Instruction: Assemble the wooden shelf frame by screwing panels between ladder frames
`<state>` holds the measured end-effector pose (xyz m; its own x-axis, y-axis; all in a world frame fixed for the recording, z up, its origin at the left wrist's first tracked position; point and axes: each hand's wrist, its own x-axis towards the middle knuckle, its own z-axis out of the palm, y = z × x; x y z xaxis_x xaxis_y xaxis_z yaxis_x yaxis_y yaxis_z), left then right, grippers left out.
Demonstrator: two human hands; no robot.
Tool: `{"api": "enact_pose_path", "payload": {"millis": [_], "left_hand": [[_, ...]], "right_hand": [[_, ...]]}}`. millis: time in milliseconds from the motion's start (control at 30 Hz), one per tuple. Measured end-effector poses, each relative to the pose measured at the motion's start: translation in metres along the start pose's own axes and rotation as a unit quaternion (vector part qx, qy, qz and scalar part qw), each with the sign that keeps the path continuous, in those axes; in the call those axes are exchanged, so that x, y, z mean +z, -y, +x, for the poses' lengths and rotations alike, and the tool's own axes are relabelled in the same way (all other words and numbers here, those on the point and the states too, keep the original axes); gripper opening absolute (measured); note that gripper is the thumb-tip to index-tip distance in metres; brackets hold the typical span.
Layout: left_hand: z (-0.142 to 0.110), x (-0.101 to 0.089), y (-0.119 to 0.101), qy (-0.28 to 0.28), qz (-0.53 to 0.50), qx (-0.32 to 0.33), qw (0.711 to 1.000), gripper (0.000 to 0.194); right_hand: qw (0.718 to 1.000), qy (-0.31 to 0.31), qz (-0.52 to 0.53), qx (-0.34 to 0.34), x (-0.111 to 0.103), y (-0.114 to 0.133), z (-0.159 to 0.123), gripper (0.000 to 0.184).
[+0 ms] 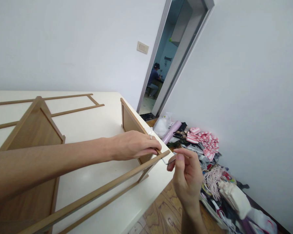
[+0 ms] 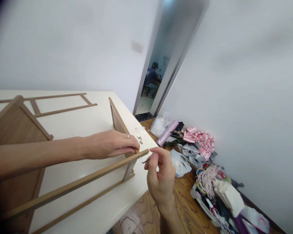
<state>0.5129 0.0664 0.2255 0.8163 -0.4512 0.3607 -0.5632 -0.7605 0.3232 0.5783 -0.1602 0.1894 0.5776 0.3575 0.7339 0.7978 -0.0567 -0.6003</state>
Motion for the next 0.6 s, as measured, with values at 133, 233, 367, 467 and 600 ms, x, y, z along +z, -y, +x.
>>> {"api": "enact_pose_path", "payload": {"millis": [133, 233, 367, 467, 600], "left_hand": [[0.0003, -0.001, -0.0005, 0.003, 0.01, 0.003, 1.0, 0.024], [0.0008, -0.0018, -0.0007, 0.002, 0.017, 0.007, 1.0, 0.024], [0.0005, -0.0016, -0.0002, -0.003, 0.009, 0.009, 1.0, 0.023], [0.0001, -0.0009, 0.0006, -0.008, 0.006, 0.013, 1.0, 0.022], [0.0002, 0.0001, 0.0016, -0.007, 0.018, 0.013, 1.0, 0.023]], "right_hand": [[0.999, -0.002, 0.036, 0.033, 0.0032, 0.0008, 0.0007, 0.012], [0.996, -0.005, 0.073, 0.049, 0.0053, 0.0001, 0.0011, 0.012], [0.993, -0.008, 0.1, 0.062, 0.0069, -0.0009, 0.0003, 0.014], [0.99, -0.013, 0.117, 0.078, 0.008, -0.0021, -0.0012, 0.015], [0.983, -0.016, 0.155, 0.093, 0.0095, -0.0059, -0.0032, 0.016]]}}
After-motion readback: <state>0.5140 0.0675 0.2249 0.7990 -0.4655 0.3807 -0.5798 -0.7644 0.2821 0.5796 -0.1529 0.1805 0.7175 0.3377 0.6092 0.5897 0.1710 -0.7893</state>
